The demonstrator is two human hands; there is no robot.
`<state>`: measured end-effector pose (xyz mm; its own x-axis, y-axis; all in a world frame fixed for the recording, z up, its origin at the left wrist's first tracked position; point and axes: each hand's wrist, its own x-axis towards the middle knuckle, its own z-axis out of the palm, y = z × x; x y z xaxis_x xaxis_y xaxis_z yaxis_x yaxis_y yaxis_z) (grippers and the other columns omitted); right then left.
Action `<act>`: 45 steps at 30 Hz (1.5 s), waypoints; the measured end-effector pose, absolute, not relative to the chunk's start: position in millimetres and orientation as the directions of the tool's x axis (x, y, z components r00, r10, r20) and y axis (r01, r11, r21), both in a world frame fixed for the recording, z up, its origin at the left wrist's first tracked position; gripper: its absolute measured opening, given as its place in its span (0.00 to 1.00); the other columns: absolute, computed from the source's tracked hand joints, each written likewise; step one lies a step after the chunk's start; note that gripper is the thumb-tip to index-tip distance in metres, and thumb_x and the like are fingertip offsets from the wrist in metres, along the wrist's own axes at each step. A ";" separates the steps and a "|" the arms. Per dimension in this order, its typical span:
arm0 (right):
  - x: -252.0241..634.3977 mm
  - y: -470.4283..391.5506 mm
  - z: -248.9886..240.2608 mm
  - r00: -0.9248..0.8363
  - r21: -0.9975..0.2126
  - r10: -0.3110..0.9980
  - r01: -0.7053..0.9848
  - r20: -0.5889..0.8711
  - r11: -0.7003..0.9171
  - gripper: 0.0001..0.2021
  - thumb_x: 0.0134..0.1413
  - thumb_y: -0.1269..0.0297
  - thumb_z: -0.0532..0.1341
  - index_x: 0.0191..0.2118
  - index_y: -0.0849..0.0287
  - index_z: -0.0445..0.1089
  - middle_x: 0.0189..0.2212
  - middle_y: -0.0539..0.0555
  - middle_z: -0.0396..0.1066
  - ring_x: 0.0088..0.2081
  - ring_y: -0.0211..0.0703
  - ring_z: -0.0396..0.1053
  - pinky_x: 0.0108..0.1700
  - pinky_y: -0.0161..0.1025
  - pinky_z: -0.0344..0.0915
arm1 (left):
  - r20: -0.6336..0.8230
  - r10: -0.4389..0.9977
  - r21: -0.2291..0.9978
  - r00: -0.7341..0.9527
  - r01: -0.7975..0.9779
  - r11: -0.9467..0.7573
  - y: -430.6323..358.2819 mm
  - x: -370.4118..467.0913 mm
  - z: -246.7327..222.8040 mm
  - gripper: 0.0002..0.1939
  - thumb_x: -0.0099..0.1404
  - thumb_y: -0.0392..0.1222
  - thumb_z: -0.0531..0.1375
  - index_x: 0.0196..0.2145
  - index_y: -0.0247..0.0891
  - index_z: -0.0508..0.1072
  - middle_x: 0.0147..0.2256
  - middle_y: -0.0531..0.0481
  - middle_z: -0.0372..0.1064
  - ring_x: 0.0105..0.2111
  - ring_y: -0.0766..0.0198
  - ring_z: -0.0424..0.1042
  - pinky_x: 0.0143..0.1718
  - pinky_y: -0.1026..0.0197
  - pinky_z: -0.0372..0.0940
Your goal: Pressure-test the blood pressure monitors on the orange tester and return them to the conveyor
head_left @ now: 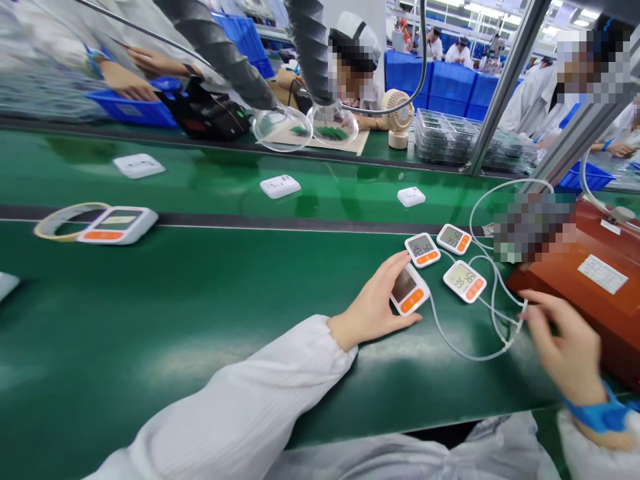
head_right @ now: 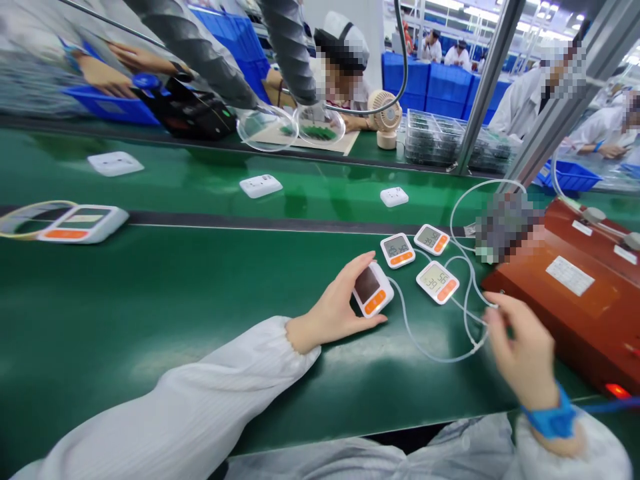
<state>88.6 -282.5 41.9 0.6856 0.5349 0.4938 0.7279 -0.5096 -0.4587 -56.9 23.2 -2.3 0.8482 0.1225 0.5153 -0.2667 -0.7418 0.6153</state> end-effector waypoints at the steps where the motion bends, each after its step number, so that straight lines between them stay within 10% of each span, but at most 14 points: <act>1: 84.2 -253.2 40.5 0.658 -0.507 0.616 0.743 0.433 -0.437 0.13 0.66 0.60 0.54 0.51 0.53 0.70 0.40 0.57 0.75 0.35 0.48 0.75 0.38 0.44 0.71 | 0.521 0.085 0.610 0.849 -0.300 -0.734 23.5 -57.3 -3.1 0.54 0.55 0.52 0.71 0.69 0.44 0.44 0.65 0.33 0.52 0.65 0.41 0.56 0.64 0.39 0.56; 5: 71.5 -159.6 32.4 0.361 -0.641 0.905 0.754 0.227 -0.140 0.12 0.62 0.69 0.52 0.44 0.54 0.72 0.38 0.55 0.75 0.36 0.47 0.74 0.40 0.43 0.70 | 0.590 -0.029 0.589 0.807 -0.454 -0.668 24.0 -58.2 -4.3 0.54 0.53 0.53 0.72 0.69 0.46 0.46 0.63 0.34 0.57 0.62 0.42 0.60 0.62 0.41 0.59; 10: 68.5 -138.8 18.8 0.368 -0.719 0.893 0.691 0.260 -0.076 0.11 0.61 0.72 0.51 0.39 0.57 0.71 0.31 0.53 0.74 0.31 0.44 0.70 0.33 0.38 0.63 | 0.566 0.012 0.661 0.824 -0.446 -0.603 18.7 -60.0 0.5 0.55 0.54 0.50 0.72 0.69 0.48 0.44 0.67 0.35 0.50 0.66 0.42 0.54 0.65 0.41 0.55; 15: 69.5 -150.7 12.9 0.319 -0.608 0.882 0.793 0.348 -0.047 0.12 0.66 0.68 0.48 0.36 0.57 0.68 0.29 0.53 0.71 0.30 0.42 0.67 0.33 0.37 0.60 | 0.289 0.100 0.836 0.952 -0.200 -0.511 13.4 -63.1 1.1 0.57 0.52 0.48 0.71 0.70 0.41 0.43 0.65 0.33 0.52 0.63 0.41 0.58 0.62 0.42 0.59; 22: 64.0 -148.1 19.0 0.388 -0.472 0.901 0.842 0.194 -0.261 0.14 0.62 0.68 0.50 0.24 0.56 0.60 0.21 0.50 0.65 0.25 0.40 0.62 0.30 0.38 0.51 | 0.365 0.114 0.774 0.924 -0.233 -0.589 17.0 -62.2 5.6 0.45 0.48 0.33 0.64 0.63 0.42 0.54 0.56 0.41 0.61 0.52 0.51 0.67 0.52 0.51 0.67; 29: 57.3 -146.8 24.8 0.600 -0.788 0.789 0.546 0.133 -0.283 0.12 0.66 0.61 0.49 0.38 0.56 0.68 0.30 0.51 0.69 0.32 0.41 0.67 0.35 0.37 0.59 | 0.409 0.256 0.684 0.876 -0.109 -0.721 20.8 -58.5 4.5 0.43 0.56 0.39 0.66 0.65 0.42 0.52 0.57 0.39 0.58 0.56 0.50 0.63 0.57 0.48 0.64; 34: 52.1 -145.9 23.5 0.689 -0.894 0.725 0.320 -0.009 -0.315 0.15 0.59 0.51 0.59 0.43 0.57 0.70 0.20 0.43 0.52 0.21 0.36 0.53 0.25 0.35 0.53 | 0.396 0.265 0.706 0.879 -0.108 -0.700 18.4 -58.8 -0.2 0.51 0.54 0.47 0.70 0.68 0.43 0.46 0.58 0.38 0.58 0.56 0.49 0.64 0.57 0.47 0.65; 45: 50.0 -140.8 6.0 0.592 -0.926 0.804 0.264 -0.067 -0.271 0.15 0.50 0.64 0.62 0.45 0.57 0.70 0.36 0.51 0.74 0.33 0.42 0.70 0.38 0.38 0.68 | 0.458 0.207 0.644 0.864 -0.162 -0.748 9.4 -60.8 2.1 0.42 0.56 0.35 0.65 0.65 0.41 0.54 0.56 0.39 0.60 0.57 0.52 0.65 0.56 0.53 0.66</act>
<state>50.0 -140.8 6.0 0.5915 0.8035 -0.0665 0.2638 -0.2708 -0.9258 -60.8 9.4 2.1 0.8644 0.2070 0.4582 -0.1624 -0.7475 0.6441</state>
